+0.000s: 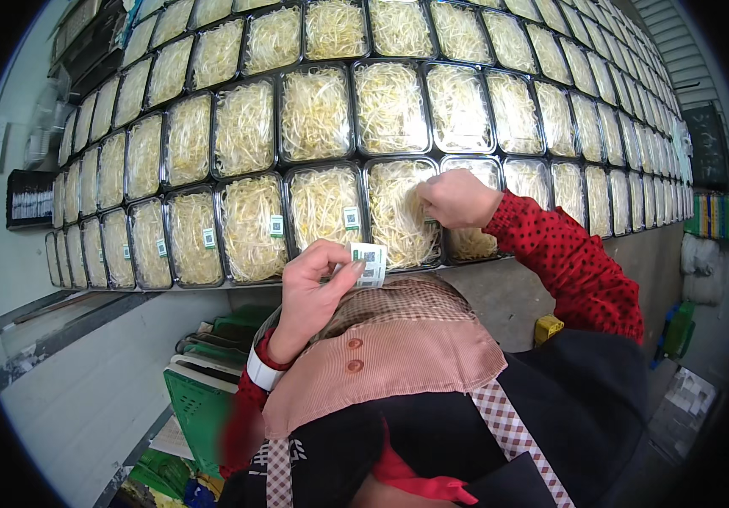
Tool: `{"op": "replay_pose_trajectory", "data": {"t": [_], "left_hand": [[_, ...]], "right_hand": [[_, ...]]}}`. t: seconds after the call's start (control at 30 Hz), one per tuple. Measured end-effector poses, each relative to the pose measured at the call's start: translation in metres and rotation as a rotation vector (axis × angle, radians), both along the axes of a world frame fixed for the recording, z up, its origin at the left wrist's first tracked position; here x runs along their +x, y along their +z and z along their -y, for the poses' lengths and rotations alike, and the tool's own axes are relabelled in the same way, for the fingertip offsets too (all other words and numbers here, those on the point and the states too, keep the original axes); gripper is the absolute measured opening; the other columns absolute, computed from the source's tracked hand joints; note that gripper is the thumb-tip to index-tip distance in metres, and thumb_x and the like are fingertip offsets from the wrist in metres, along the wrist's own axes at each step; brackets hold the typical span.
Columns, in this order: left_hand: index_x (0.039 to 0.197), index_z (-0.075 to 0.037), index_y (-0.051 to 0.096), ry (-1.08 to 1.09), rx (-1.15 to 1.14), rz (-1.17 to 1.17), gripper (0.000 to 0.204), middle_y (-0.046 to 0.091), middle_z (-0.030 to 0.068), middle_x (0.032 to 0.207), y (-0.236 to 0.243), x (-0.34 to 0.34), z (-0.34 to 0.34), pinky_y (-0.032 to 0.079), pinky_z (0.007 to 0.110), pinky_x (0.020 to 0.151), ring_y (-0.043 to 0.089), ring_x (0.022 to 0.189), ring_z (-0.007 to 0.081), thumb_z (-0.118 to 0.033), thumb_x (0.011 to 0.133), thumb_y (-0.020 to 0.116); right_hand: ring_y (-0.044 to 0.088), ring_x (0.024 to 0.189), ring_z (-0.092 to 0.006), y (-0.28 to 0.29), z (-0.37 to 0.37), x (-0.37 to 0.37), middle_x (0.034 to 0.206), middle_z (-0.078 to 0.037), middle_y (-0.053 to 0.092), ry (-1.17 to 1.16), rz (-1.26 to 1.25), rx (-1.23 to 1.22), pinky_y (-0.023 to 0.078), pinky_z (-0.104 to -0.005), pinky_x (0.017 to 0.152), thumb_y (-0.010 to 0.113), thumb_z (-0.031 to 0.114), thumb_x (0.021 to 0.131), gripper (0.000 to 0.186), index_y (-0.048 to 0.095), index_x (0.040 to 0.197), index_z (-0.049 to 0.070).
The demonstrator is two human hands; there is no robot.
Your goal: The person applies printed labels to the lids of many prepacked noodle containers arranged on a table. They peel each label from a roll and press it onto a container, then move to the next one in sequence.
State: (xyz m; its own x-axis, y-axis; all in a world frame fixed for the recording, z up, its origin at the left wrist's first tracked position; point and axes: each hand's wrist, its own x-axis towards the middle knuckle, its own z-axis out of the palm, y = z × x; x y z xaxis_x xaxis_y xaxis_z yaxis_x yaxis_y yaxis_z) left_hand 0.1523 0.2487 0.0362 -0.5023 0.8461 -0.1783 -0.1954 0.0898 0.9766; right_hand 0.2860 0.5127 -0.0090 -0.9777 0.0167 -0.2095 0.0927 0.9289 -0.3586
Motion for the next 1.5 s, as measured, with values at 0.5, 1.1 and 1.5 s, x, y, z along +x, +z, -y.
{"op": "replay_pose_trajectory", "data": {"t": [0.5,1.1,1.5], "left_hand": [[0.089,0.002,0.068,-0.022,0.015,-0.304,0.010,0.065,0.0109,0.092,0.002,0.005,-0.023,0.050,0.026,0.069,0.063,0.079,0.0162,-0.002,0.080,0.071],[0.076,0.001,0.065,-0.246,0.034,-0.264,0.007,0.061,0.0051,0.077,-0.001,0.039,-0.056,0.046,0.026,0.066,0.058,0.071,0.0130,0.001,0.075,0.072],[0.079,0.001,0.064,-0.306,-0.030,-0.123,0.007,0.057,0.0022,0.077,-0.010,0.039,-0.051,0.041,0.023,0.063,0.052,0.069,0.0088,0.001,0.078,0.071]], "right_hand": [[0.057,0.071,-0.0064,0.067,0.104,0.013,0.079,-0.003,0.063,-0.823,-0.289,-1.288,0.047,-0.0219,0.065,0.071,0.008,0.084,0.022,0.063,0.101,-0.002],[0.063,0.066,-0.0308,0.061,-0.054,0.104,0.069,-0.012,0.063,-0.357,0.001,-0.071,0.048,-0.0397,0.060,0.065,0.014,0.075,0.010,0.062,0.077,0.005],[0.062,0.068,-0.0353,0.014,-0.060,0.097,0.068,-0.013,0.061,-0.195,0.063,0.081,0.047,-0.0475,0.058,0.060,0.016,0.073,0.008,0.060,0.078,0.010]]}}
